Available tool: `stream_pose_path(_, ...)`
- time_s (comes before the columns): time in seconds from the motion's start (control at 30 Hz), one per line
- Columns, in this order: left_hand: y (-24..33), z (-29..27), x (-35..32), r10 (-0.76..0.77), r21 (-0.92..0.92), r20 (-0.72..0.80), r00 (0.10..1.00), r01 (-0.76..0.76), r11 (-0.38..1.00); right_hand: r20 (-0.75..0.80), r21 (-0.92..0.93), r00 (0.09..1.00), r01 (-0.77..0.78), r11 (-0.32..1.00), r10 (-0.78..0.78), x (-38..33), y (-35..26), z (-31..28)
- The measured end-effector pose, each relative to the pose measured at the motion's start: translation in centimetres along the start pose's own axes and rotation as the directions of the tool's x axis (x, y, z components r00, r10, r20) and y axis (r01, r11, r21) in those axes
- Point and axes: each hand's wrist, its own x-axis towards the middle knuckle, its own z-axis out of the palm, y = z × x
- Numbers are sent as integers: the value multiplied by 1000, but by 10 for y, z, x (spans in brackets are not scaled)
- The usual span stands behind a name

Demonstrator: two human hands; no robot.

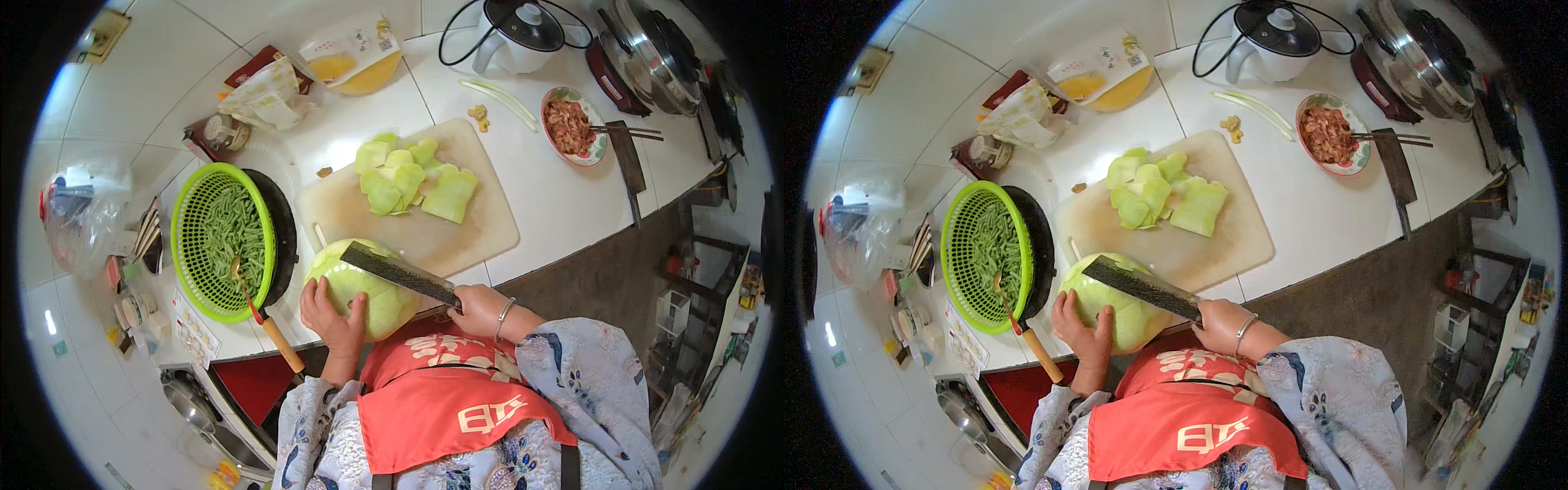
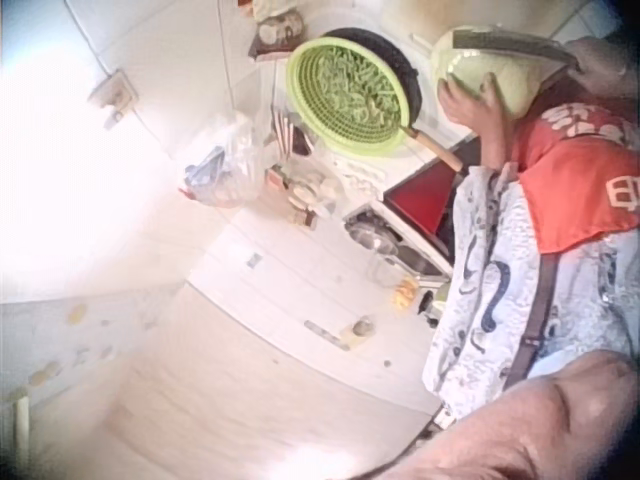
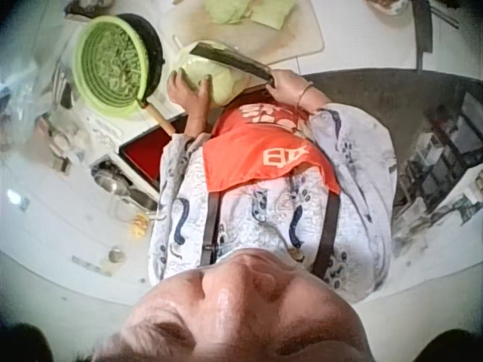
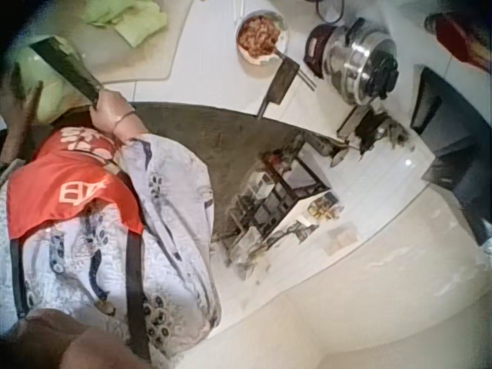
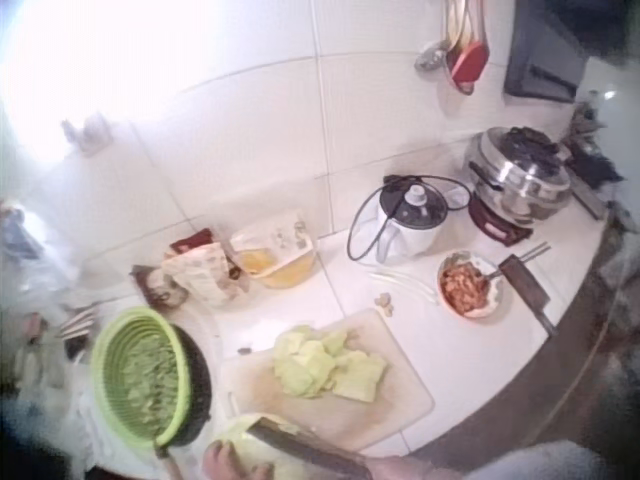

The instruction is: The person cuts a large, round, light-green vegetable into thick slices using a cleaver on a white cutting board. The slices are placed on the board as they are cut. A green colander with green beans and a bowl of seasoned meat are visible nearby.

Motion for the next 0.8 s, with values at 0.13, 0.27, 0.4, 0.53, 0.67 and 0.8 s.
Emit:
stream_pose_path(0.13, -1, 2, 0, 21, 24, 8, 1000, -21, 999, 25, 72, 1000, 1, 997, -3, 10, -2, -2)
stream_pose_path(0.27, -6, 4, -1, 32, -2, 34, 999, -32, 999, 59, 56, 998, 12, 998, -16, 2, 0, -10)
stream_pose_path(0.4, -4, 5, 3, 34, -46, 40, 999, -33, 998, 85, 34, 996, -34, 999, 31, 6, -4, -14)
stream_pose_path(0.53, 2, 2, 3, 23, -14, 65, 998, -22, 1000, 59, 85, 995, -88, 992, 83, 38, -23, -4)
stream_pose_path(0.67, 0, 0, 2, 4, -11, 83, 997, -3, 1000, 122, 140, 993, -21, 990, 4, 57, -26, -9)
stream_pose_path(0.8, 0, 3, 4, -3, -34, 61, 998, 5, 999, 268, 155, 963, -69, 986, 26, 27, 8, -36)
